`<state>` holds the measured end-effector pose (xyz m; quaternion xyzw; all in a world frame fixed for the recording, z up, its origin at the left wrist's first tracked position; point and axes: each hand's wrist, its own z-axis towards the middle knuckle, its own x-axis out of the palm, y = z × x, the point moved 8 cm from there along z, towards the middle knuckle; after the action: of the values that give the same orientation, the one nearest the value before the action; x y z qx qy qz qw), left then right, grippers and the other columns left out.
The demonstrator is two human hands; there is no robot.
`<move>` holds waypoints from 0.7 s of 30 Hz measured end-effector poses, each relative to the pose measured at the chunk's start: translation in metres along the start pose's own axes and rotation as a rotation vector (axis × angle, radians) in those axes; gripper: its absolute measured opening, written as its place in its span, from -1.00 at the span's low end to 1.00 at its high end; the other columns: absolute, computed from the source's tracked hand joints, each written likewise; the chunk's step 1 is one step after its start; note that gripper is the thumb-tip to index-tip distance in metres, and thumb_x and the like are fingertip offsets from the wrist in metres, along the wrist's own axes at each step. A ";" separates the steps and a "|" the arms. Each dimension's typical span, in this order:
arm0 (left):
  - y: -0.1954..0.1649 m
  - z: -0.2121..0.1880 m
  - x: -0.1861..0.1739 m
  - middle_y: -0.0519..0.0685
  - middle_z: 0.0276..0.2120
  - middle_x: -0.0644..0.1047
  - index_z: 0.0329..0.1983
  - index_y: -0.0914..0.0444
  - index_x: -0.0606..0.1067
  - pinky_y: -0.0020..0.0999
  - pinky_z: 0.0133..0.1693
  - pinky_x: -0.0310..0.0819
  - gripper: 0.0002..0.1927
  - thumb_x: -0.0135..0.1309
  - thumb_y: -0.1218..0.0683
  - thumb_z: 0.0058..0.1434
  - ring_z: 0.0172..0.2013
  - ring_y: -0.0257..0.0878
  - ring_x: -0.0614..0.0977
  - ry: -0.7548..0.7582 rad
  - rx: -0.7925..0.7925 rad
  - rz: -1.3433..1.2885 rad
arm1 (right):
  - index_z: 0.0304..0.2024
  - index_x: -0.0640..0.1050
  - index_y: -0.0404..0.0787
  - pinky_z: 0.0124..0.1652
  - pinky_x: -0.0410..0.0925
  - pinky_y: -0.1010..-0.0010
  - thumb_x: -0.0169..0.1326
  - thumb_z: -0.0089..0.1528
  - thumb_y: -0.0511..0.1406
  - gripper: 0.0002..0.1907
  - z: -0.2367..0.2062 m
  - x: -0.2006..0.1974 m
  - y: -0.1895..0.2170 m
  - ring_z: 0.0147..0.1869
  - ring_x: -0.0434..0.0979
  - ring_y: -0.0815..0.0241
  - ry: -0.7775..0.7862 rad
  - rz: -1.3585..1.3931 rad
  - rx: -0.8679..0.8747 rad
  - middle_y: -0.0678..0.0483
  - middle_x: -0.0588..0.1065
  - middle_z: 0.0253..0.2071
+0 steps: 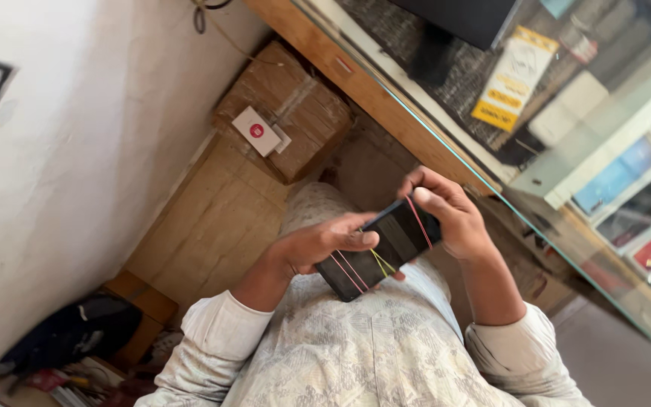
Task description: The person applies adhesive to the edges of a phone back cover, then attaches it to the phone body. They secure the assembly with rubber bands and inspect the device. The person handles a glue tube, a phone back cover, a phone body, and rubber bands.
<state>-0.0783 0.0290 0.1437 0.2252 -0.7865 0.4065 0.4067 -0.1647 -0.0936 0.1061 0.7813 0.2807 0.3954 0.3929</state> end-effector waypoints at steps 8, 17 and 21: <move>0.021 -0.004 0.001 0.14 -0.16 0.66 0.19 0.39 0.44 -0.37 -0.26 0.63 -0.30 -0.04 -0.32 0.37 -0.28 -0.23 0.69 -0.087 -0.028 0.036 | -0.46 0.25 -0.20 -0.34 0.11 0.41 -0.09 0.45 -0.08 -0.53 0.014 0.020 0.008 -0.36 0.15 0.29 0.244 0.061 0.063 0.08 0.27 -0.46; 0.025 0.000 0.020 0.05 -0.22 0.68 0.08 0.37 0.54 -0.42 -0.32 0.56 -0.41 -0.12 -0.24 0.43 -0.36 -0.32 0.64 -0.217 0.014 0.162 | -0.52 0.17 -0.17 -0.34 0.07 0.36 -0.13 0.48 -0.05 -0.46 0.000 0.027 0.028 -0.38 0.10 0.25 0.418 0.002 0.010 0.12 0.18 -0.51; 0.024 -0.001 0.031 0.00 -0.22 0.68 0.08 0.34 0.54 -0.48 -0.23 0.53 -0.46 -0.13 -0.20 0.44 -0.29 -0.38 0.63 -0.252 0.055 0.204 | -0.54 0.16 -0.18 -0.36 0.06 0.36 -0.15 0.48 -0.07 -0.46 -0.004 0.027 0.034 -0.40 0.08 0.26 0.443 -0.028 0.027 0.12 0.18 -0.52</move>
<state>-0.1118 0.0424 0.1589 0.2044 -0.8387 0.4355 0.2553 -0.1491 -0.0897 0.1469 0.6767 0.3763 0.5480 0.3165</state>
